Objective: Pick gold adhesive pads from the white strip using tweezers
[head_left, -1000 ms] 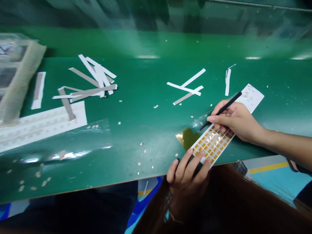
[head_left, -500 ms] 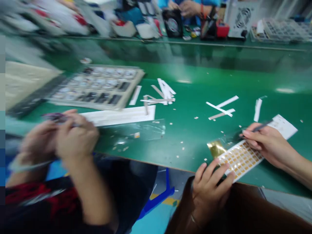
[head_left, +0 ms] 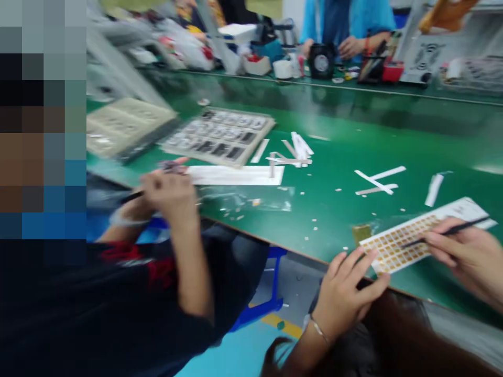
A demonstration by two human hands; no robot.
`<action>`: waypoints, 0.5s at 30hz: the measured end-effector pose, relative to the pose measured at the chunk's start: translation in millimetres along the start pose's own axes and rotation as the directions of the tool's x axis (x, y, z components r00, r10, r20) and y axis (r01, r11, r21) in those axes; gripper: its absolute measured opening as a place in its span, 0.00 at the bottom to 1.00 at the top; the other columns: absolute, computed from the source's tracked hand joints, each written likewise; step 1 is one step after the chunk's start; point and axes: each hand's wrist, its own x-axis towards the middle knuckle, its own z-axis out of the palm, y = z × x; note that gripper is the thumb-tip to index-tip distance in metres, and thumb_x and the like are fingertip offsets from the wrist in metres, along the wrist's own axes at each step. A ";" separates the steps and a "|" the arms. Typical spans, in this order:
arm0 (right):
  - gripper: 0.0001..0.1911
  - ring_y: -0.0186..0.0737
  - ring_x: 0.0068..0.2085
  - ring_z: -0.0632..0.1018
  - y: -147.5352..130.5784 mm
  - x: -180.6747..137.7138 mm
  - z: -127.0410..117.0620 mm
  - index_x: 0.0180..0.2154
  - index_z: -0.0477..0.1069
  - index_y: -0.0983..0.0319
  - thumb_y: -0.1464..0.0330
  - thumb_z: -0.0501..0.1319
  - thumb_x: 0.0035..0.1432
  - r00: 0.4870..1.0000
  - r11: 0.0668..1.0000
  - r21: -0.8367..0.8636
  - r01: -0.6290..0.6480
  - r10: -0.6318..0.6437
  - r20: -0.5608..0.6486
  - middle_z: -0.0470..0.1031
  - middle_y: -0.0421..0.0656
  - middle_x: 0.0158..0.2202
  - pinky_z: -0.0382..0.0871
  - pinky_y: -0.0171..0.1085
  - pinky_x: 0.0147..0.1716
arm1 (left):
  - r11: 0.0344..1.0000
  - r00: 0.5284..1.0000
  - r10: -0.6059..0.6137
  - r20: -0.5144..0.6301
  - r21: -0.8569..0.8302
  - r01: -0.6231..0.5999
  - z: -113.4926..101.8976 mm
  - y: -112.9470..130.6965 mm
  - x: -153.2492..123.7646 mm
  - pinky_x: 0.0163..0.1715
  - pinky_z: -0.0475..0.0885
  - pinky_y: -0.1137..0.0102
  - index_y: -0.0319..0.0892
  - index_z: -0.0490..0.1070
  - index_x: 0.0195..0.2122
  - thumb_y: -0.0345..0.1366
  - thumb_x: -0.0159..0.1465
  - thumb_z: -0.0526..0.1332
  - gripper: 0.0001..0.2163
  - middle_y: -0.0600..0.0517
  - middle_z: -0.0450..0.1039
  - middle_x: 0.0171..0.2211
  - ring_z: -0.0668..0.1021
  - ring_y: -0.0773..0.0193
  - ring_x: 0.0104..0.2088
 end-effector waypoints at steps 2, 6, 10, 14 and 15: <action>0.14 0.26 0.15 0.62 -2.0 -6.1 22.3 0.25 0.66 0.62 0.66 0.71 0.44 0.994 0.996 0.069 -0.051 0.043 0.103 0.62 0.34 0.14 0.51 0.28 0.14 | 0.998 0.999 -0.006 -0.037 -0.065 0.004 -0.8 -2.1 -1.9 0.55 0.55 0.59 0.55 0.67 0.50 0.34 0.60 0.56 0.17 0.50 0.61 0.59 0.57 0.56 0.62; 0.14 0.26 0.15 0.64 9.9 -3.6 30.3 0.24 0.66 0.63 0.66 0.71 0.44 0.988 0.997 0.074 -0.035 0.023 0.151 0.65 0.34 0.13 0.51 0.27 0.12 | 0.988 0.995 -0.040 -0.093 -0.150 0.026 -1.8 -4.4 -4.0 0.54 0.57 0.55 0.48 0.70 0.45 0.34 0.57 0.61 0.14 0.45 0.67 0.54 0.61 0.51 0.60; 0.15 0.25 0.14 0.64 12.4 -4.2 27.5 0.24 0.65 0.63 0.68 0.71 0.42 0.981 0.997 0.055 -0.057 0.045 0.190 0.66 0.33 0.13 0.51 0.26 0.12 | 0.992 0.991 -0.034 -0.127 -0.123 0.018 -3.5 -2.7 -3.6 0.52 0.59 0.56 0.48 0.72 0.41 0.36 0.55 0.64 0.12 0.45 0.72 0.49 0.65 0.51 0.57; 0.13 0.24 0.14 0.64 4.6 -3.1 32.1 0.24 0.65 0.63 0.69 0.70 0.44 0.974 0.994 0.041 -0.105 0.094 0.204 0.66 0.32 0.13 0.52 0.26 0.12 | 0.996 0.990 -0.046 -0.135 -0.085 0.034 -3.8 -2.5 -2.4 0.51 0.60 0.57 0.48 0.72 0.41 0.37 0.55 0.64 0.11 0.46 0.73 0.47 0.68 0.53 0.55; 0.13 0.24 0.14 0.64 2.7 -2.8 33.5 0.24 0.65 0.63 0.69 0.69 0.45 0.974 0.993 0.042 -0.114 0.104 0.202 0.65 0.32 0.13 0.52 0.26 0.12 | 0.996 0.990 -0.051 -0.130 -0.075 0.041 -3.7 -2.6 -2.4 0.51 0.60 0.58 0.47 0.72 0.41 0.37 0.55 0.64 0.12 0.46 0.74 0.47 0.68 0.53 0.55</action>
